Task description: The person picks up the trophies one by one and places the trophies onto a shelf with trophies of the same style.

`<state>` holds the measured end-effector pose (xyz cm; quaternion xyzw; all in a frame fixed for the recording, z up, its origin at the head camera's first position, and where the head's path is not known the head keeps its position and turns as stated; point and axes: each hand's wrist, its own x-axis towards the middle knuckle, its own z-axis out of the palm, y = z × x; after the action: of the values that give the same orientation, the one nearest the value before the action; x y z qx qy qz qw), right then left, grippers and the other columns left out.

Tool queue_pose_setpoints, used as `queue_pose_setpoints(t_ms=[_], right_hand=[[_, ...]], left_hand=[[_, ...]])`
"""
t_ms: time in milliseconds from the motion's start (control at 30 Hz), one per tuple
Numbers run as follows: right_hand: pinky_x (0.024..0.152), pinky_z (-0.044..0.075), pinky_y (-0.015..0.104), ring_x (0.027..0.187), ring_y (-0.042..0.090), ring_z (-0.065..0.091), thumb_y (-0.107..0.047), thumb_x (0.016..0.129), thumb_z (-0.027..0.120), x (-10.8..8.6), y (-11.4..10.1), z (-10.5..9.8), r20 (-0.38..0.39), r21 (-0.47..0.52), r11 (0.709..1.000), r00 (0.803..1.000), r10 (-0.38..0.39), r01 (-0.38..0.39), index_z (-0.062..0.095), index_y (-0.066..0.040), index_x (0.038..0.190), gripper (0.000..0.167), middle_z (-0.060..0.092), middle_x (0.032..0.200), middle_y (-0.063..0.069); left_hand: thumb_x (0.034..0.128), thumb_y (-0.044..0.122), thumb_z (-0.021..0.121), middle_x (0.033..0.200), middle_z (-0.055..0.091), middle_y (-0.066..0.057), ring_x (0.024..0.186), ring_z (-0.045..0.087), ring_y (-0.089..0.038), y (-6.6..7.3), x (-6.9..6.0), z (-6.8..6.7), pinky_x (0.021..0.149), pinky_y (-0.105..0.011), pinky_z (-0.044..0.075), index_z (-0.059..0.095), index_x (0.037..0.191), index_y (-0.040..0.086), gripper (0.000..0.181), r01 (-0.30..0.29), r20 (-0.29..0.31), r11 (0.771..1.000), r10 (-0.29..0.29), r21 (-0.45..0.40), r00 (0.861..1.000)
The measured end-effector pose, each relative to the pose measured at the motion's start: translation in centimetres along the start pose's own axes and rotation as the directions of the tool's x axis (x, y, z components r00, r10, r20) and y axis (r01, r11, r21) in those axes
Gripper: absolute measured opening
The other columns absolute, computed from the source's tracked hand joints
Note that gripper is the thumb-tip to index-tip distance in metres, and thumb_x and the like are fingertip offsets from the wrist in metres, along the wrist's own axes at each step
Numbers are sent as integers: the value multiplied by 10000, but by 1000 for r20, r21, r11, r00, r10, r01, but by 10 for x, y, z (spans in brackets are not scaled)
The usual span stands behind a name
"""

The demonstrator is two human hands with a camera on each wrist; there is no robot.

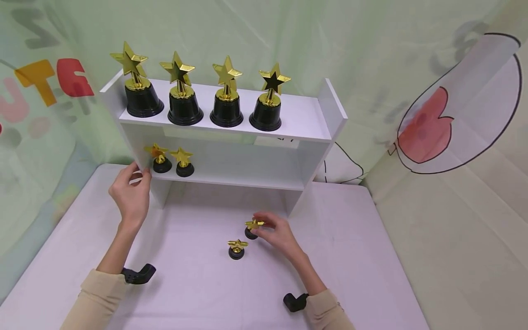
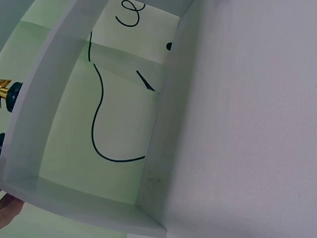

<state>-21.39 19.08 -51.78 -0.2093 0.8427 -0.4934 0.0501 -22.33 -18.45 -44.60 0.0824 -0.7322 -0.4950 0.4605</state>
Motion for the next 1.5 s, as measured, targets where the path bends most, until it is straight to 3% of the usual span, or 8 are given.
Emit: queue_pose_setpoints(t_ms=[167, 400, 533, 1033, 1367, 1500], right_hand=[[1020, 555, 440, 1131, 270, 678, -108, 891, 799, 0, 3, 3, -9, -19, 1000, 1000, 14, -14, 680, -1, 1270, 412, 721, 1229, 116], [977, 570, 287, 1071, 203, 700, -142, 920, 774, -2, 6, 5, -26, -34, 998, 999, 47, -48, 734, -91, 1202, 289, 744, 1166, 70], [917, 583, 241, 1033, 201, 718, -115, 927, 761, -2, 7, 6, -38, -32, 999, 998, 42, -43, 741, -80, 1177, 253, 751, 1138, 84], [904, 600, 282, 1019, 206, 730, -98, 926, 757, -3, 7, 6, -88, -21, 998, 994, 58, -60, 768, -68, 1118, 194, 769, 1116, 106], [937, 601, 361, 1084, 278, 710, -95, 935, 744, -5, -1, 0, -99, -59, 995, 992, 77, -83, 766, -71, 1137, 204, 755, 1140, 110], [913, 608, 336, 1072, 269, 711, -85, 939, 738, -7, -7, -5, -102, -76, 994, 992, 69, -77, 762, -63, 1152, 216, 751, 1154, 118]], left_hand=[[912, -40, 676, 971, 732, -235, 812, 711, -338, 0, 0, 2, 694, -60, 493, 773, 1139, -13, 248, 10, 1, 1000, -10, 2, 1000], [918, -31, 672, 976, 730, -236, 822, 712, -340, 2, 0, 2, 697, -65, 489, 769, 1141, -17, 244, 17, 6, 1000, -17, 6, 1000], [921, -30, 674, 979, 732, -233, 826, 712, -339, 2, -1, 1, 698, -59, 486, 769, 1153, -11, 252, 18, 10, 1000, -19, 9, 1000], [924, -29, 679, 987, 739, -228, 818, 707, -323, 2, -1, 0, 698, -35, 467, 767, 1173, 2, 266, 16, 8, 1000, -16, 6, 1000], [924, -20, 684, 973, 738, -221, 813, 714, -332, 3, -1, -1, 697, -76, 494, 774, 1152, 1, 246, 11, 7, 1000, -11, 6, 1000], [926, -19, 682, 975, 738, -222, 816, 713, -329, 3, -1, -1, 697, -50, 477, 773, 1154, 0, 247, 14, 6, 1000, -14, 5, 1000]])
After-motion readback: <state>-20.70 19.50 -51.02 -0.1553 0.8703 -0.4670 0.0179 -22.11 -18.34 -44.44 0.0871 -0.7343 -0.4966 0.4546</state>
